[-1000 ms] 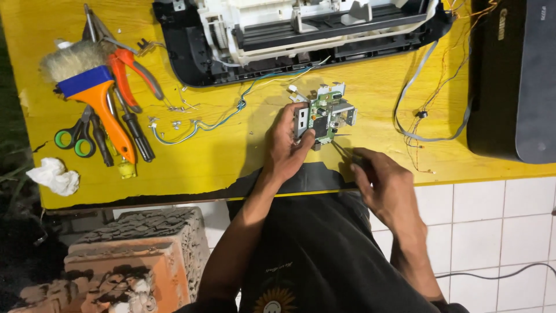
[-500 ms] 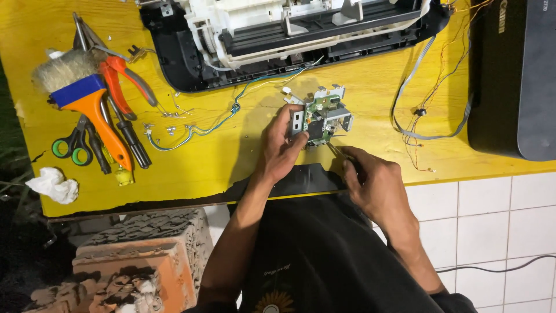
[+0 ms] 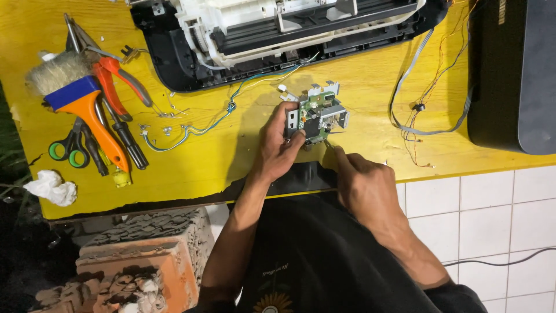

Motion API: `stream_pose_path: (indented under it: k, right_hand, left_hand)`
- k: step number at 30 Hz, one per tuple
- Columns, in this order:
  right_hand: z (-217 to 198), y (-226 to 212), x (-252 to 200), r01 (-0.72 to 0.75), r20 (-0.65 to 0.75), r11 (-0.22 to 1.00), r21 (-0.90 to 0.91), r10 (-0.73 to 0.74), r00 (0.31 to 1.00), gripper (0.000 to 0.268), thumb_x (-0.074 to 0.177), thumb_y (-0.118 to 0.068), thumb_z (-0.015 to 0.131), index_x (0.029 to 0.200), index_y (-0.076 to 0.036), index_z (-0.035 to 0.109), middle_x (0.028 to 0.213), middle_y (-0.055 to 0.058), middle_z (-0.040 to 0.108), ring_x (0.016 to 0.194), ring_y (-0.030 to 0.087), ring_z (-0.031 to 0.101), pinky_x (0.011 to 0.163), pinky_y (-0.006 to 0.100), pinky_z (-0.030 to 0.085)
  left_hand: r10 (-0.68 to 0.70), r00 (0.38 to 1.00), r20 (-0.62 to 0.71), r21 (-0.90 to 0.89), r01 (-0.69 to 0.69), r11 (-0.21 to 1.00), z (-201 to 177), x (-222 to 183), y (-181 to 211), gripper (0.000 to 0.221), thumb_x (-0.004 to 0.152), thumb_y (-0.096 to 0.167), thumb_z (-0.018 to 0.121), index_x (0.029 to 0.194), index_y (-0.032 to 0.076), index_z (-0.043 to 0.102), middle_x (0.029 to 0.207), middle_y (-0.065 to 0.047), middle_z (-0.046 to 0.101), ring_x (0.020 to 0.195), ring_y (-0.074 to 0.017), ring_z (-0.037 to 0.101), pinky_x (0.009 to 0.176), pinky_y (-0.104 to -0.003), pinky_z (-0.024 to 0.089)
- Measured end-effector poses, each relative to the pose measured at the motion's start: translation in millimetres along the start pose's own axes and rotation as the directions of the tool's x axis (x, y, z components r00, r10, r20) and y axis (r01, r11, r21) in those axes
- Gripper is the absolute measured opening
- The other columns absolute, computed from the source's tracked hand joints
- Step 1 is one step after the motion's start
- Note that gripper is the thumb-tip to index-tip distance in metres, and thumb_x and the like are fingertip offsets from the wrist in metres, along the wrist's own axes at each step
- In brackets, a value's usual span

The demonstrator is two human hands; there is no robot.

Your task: The person disassembles a small printer component using a screwdriver, removes a circuit board, and then cleans the remaining plastic housing with a brush. The workspace contains various tools and a disassembled printer body.

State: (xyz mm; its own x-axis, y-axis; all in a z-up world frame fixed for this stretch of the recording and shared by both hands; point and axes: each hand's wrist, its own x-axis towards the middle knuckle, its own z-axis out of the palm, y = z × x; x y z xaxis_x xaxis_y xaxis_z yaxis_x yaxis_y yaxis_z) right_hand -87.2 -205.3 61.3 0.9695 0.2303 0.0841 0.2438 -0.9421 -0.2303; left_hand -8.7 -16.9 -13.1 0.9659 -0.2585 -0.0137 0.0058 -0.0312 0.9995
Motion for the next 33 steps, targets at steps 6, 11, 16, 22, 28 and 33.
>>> stream_pose_path:
  k: [6, 11, 16, 22, 28, 33]
  right_hand:
    - [11.6, 18.5, -11.6, 0.289, 0.028, 0.922, -0.258, -0.292, 0.956, 0.039, 0.089, -0.01, 0.052, 0.123, -0.005, 0.07, 0.081, 0.006, 0.065, 0.069, 0.025, 0.07, 0.054, 0.036, 0.057]
    - [-4.6, 29.3, -2.2, 0.336, 0.096, 0.915, -0.221, -0.323, 0.942, 0.033, 0.095, -0.022, 0.057, 0.121, -0.008, 0.071, 0.086, 0.009, 0.07, 0.078, 0.027, 0.073, 0.062, 0.038, 0.06]
    - [-22.7, 11.0, 10.6, -0.061, 0.192, 0.994, -0.086, 0.077, 0.978, 0.053, 0.1, -0.047, 0.062, 0.114, 0.003, 0.068, 0.082, 0.024, 0.074, 0.073, 0.044, 0.075, 0.065, 0.056, 0.059]
    - [-5.0, 17.5, 3.8, -0.147, 0.234, 0.983, -0.106, 0.168, 0.958, 0.04, 0.101, -0.047, 0.055, 0.09, -0.011, 0.072, 0.068, 0.011, 0.071, 0.067, 0.04, 0.073, 0.062, 0.053, 0.059]
    - [1.7, 22.9, 3.0, -0.139, 0.195, 0.985, -0.099, 0.156, 0.968, 0.03, 0.095, -0.044, 0.059, 0.091, -0.017, 0.07, 0.075, 0.005, 0.071, 0.072, 0.037, 0.074, 0.063, 0.051, 0.06]
    - [-5.3, 15.2, 6.1, -0.058, 0.119, 0.995, -0.078, 0.067, 0.991, 0.015, 0.09, -0.03, 0.067, 0.092, -0.016, 0.072, 0.073, 0.004, 0.069, 0.068, 0.033, 0.074, 0.061, 0.046, 0.059]
  left_hand:
    - [0.017, 1.0, 0.0, -0.085, -0.017, 0.996, -3.2, -3.9, 2.0, 0.041, 0.087, 0.008, 0.056, 0.128, 0.002, 0.054, 0.084, -0.009, 0.054, 0.066, -0.0147, 0.047, 0.056, -0.032, 0.044]
    - [0.026, 0.999, 0.021, -0.069, -0.024, 0.997, -3.1, -5.1, 15.2, 0.039, 0.086, 0.001, 0.054, 0.125, 0.001, 0.057, 0.081, -0.007, 0.054, 0.065, -0.0138, 0.047, 0.058, -0.03, 0.044]
    - [0.021, 1.0, 0.006, -0.052, -0.021, 0.998, -5.3, -9.8, 17.0, 0.039, 0.085, 0.0, 0.055, 0.124, 0.001, 0.056, 0.079, -0.005, 0.052, 0.064, -0.0131, 0.045, 0.058, -0.03, 0.043]
    - [-0.022, 1.0, 0.014, -0.054, 0.023, 0.998, -5.8, -8.0, 20.4, 0.04, 0.087, -0.003, 0.053, 0.127, -0.001, 0.055, 0.078, -0.004, 0.049, 0.065, -0.0141, 0.043, 0.06, -0.031, 0.042]
    - [-0.047, 0.999, 0.015, -0.045, 0.048, 0.998, -6.9, -6.8, 20.9, 0.04, 0.087, -0.002, 0.053, 0.127, 0.001, 0.055, 0.078, -0.004, 0.05, 0.065, -0.014, 0.043, 0.06, -0.031, 0.043]
    - [-0.055, 0.998, 0.011, -0.18, 0.056, 0.982, -8.4, -6.0, 16.0, 0.041, 0.087, -0.006, 0.055, 0.128, 0.0, 0.057, 0.079, -0.005, 0.054, 0.066, -0.0136, 0.049, 0.06, -0.028, 0.047]
